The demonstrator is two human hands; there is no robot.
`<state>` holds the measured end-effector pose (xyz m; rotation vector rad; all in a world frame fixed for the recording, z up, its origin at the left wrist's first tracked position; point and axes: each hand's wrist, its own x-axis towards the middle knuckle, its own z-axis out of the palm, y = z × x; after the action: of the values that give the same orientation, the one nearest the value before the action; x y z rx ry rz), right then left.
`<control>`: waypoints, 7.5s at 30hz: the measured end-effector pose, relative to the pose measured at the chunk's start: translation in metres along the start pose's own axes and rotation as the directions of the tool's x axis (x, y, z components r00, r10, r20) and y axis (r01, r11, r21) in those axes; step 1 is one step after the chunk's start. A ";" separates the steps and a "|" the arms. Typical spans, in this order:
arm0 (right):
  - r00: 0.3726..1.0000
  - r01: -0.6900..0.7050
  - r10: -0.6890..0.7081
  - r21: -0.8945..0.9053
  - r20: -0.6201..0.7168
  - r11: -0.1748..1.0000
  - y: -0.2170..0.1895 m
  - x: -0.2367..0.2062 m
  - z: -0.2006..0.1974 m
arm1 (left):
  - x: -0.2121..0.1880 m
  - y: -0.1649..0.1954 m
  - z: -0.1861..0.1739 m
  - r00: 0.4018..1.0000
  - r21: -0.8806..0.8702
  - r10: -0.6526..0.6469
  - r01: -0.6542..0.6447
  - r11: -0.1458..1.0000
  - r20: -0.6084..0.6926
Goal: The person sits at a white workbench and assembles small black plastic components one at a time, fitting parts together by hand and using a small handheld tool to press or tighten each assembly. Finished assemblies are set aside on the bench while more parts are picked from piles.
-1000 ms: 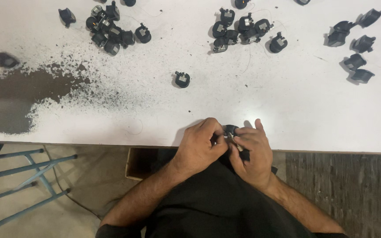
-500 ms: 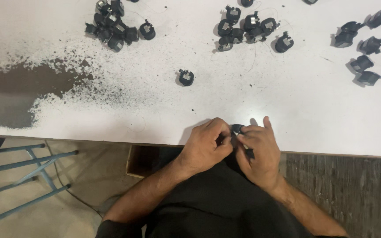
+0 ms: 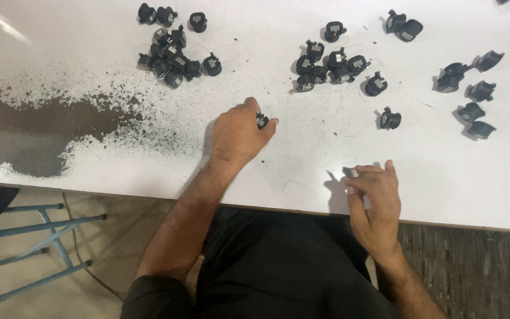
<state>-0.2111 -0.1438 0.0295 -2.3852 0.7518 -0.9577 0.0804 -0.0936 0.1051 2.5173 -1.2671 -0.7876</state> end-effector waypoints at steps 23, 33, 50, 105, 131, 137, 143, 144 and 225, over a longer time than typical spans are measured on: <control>0.989 0.006 0.035 -0.272 0.143 0.962 -0.032 0.010 0.021 | -0.070 -0.013 0.089 0.456 0.341 0.816 -0.750 0.567 -0.355; 0.998 0.038 -0.028 -0.221 0.050 0.974 -0.025 -0.004 0.020 | -0.076 -0.014 0.117 0.490 0.247 0.687 -0.688 0.683 -0.537; 0.995 0.099 -0.099 -0.006 0.014 0.995 -0.025 -0.018 0.033 | -0.078 -0.015 0.116 0.431 0.240 0.714 -0.738 0.631 -0.552; 0.974 0.224 -0.225 0.032 0.022 0.974 -0.020 -0.012 0.025 | -0.073 -0.019 0.111 0.659 -0.123 0.549 -0.690 0.713 -0.515; 0.973 0.094 -0.053 -0.175 0.226 0.980 -0.027 0.008 0.022 | -0.073 -0.021 0.104 0.612 -0.026 0.590 -0.705 0.708 -0.526; 0.953 0.151 -0.108 -0.135 0.282 0.979 -0.027 0.010 0.020 | -0.062 -0.015 0.101 0.719 -0.199 0.507 -0.649 0.734 -0.475; 0.961 0.123 -0.083 -0.137 0.264 0.983 -0.028 0.010 0.019 | -0.067 -0.018 0.093 0.653 -0.152 0.573 -0.714 0.683 -0.495; 0.963 0.115 -0.078 -0.133 0.259 0.984 -0.028 0.010 0.019 | -0.070 -0.020 0.092 0.638 -0.138 0.586 -0.727 0.673 -0.501; 0.996 0.064 -0.078 -0.256 -0.042 0.964 0.013 0.012 -0.021 | -0.051 0.015 0.106 0.757 -0.496 0.612 -0.632 0.595 -0.230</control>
<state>-0.2228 -0.1651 0.0413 -2.6333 0.8595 -1.0077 -0.0130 -0.0574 0.0422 1.4602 -1.5009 -0.7665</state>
